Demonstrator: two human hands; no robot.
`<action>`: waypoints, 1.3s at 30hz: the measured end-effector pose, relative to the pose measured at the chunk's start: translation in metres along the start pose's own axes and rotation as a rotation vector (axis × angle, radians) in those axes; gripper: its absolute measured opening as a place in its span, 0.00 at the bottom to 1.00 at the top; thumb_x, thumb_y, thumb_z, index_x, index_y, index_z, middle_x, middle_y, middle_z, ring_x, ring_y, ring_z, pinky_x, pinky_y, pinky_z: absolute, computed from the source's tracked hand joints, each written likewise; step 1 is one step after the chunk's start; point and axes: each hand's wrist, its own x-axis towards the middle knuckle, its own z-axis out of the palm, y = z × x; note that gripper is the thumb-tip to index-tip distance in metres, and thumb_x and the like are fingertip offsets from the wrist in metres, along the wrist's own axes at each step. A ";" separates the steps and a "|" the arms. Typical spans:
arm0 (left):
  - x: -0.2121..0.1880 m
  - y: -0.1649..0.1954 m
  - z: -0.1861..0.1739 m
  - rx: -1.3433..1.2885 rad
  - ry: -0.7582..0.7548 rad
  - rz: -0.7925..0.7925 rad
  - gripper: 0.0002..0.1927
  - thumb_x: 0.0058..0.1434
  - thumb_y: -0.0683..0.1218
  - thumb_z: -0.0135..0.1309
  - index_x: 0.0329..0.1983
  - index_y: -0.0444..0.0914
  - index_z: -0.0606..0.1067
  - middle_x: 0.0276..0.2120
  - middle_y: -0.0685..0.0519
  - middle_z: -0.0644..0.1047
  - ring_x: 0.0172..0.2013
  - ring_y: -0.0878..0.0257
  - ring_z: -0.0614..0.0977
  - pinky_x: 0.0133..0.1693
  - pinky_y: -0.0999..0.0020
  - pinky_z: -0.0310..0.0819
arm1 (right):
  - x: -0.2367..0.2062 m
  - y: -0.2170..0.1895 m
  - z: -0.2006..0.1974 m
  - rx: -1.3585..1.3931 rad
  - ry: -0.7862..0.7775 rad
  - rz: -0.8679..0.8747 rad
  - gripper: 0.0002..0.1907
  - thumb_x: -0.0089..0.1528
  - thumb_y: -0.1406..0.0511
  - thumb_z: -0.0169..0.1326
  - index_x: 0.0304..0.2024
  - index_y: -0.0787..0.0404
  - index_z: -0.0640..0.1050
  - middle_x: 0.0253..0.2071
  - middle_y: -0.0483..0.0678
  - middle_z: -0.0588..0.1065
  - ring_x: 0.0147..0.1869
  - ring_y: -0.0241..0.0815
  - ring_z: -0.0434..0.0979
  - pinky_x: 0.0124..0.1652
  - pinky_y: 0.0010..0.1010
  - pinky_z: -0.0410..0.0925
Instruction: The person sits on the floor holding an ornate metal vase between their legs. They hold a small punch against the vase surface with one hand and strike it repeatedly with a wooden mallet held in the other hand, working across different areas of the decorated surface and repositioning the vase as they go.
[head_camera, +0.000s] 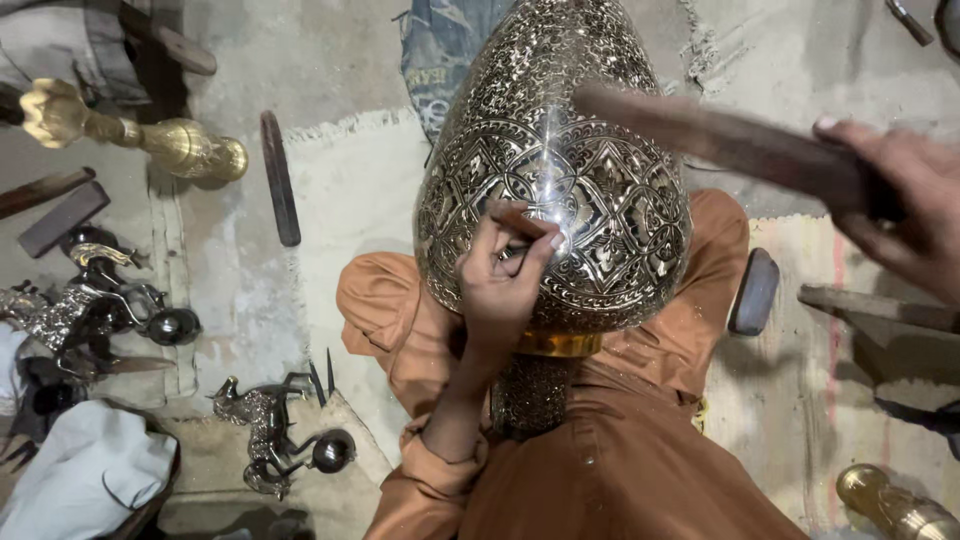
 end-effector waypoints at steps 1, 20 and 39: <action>0.000 0.000 0.001 0.017 -0.001 0.026 0.12 0.66 0.35 0.56 0.52 0.30 0.71 0.41 0.49 0.81 0.43 0.68 0.84 0.44 0.74 0.86 | 0.007 0.001 -0.005 0.011 0.001 0.007 0.41 0.52 0.76 0.61 0.70 0.65 0.69 0.37 0.58 0.72 0.34 0.50 0.73 0.36 0.38 0.68; -0.015 -0.003 0.012 0.370 0.162 0.142 0.06 0.68 0.40 0.60 0.40 0.33 0.74 0.26 0.54 0.79 0.24 0.72 0.78 0.26 0.76 0.72 | 0.112 -0.093 -0.037 -0.634 -0.033 -0.546 0.32 0.62 0.62 0.60 0.69 0.45 0.69 0.30 0.48 0.75 0.26 0.41 0.74 0.24 0.31 0.67; -0.013 0.011 0.009 0.344 0.067 0.153 0.05 0.70 0.40 0.55 0.45 0.32 0.74 0.31 0.52 0.82 0.29 0.71 0.82 0.30 0.75 0.76 | 0.117 -0.102 -0.053 -0.817 -0.185 -0.515 0.37 0.63 0.63 0.56 0.74 0.43 0.62 0.37 0.47 0.78 0.34 0.36 0.80 0.34 0.30 0.74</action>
